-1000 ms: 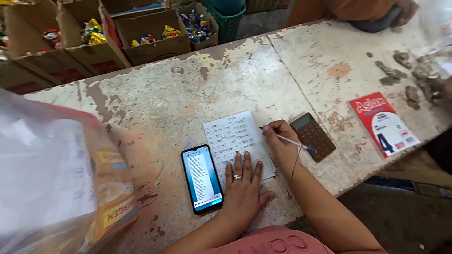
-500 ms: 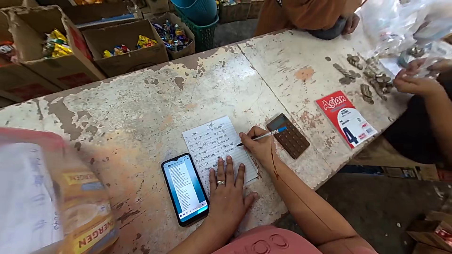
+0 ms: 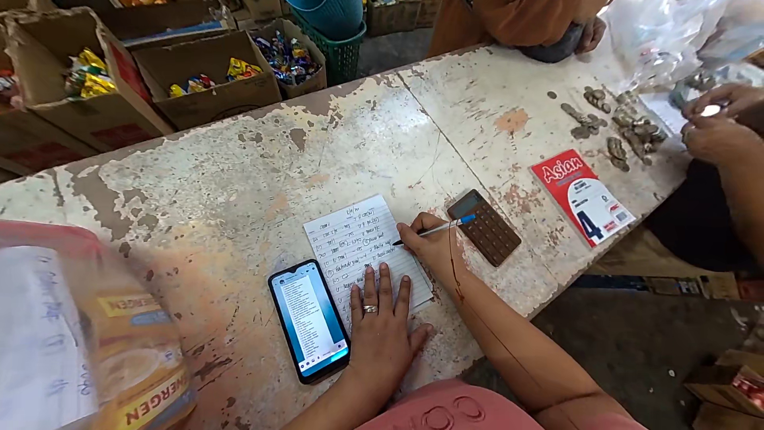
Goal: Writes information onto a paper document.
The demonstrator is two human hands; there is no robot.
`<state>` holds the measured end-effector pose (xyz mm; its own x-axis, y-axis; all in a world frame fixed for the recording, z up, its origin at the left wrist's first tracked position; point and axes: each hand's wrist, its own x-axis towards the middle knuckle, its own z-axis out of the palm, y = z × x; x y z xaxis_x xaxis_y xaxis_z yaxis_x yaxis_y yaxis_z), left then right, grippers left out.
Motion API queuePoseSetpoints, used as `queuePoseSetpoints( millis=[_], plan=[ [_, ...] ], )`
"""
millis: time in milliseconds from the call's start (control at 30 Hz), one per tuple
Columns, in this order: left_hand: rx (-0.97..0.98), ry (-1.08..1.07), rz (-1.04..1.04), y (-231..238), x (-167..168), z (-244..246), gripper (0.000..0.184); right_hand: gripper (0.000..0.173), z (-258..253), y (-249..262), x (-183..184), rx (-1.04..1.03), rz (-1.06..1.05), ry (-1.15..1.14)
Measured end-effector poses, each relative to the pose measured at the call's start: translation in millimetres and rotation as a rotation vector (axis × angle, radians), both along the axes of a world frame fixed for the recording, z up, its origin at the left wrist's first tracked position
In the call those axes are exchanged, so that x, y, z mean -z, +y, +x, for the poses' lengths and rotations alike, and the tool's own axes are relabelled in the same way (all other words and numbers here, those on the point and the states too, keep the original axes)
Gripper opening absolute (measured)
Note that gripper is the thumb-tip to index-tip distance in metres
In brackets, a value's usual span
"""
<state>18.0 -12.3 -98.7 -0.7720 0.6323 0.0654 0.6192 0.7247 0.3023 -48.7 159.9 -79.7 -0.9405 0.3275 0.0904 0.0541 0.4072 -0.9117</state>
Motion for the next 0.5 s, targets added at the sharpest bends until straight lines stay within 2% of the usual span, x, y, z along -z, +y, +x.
queuePoseSetpoints(
  millis=[133, 300, 500],
  plan=[
    [0.002, 0.006, -0.008, 0.0, 0.2, -0.1, 0.084, 0.030, -3.9, 1.8, 9.0, 0.011, 0.047, 0.045],
    [-0.001, 0.010, -0.003, -0.4, 1.1, 0.2, 0.084, 0.030, -0.1, 2.0, 2.1, -0.010, 0.051, -0.030],
    [0.002, -0.001, -0.006, 0.0, 0.2, 0.2, 0.084, 0.030, -0.2, 1.3, 0.8, -0.005, 0.056, -0.019]
  ],
)
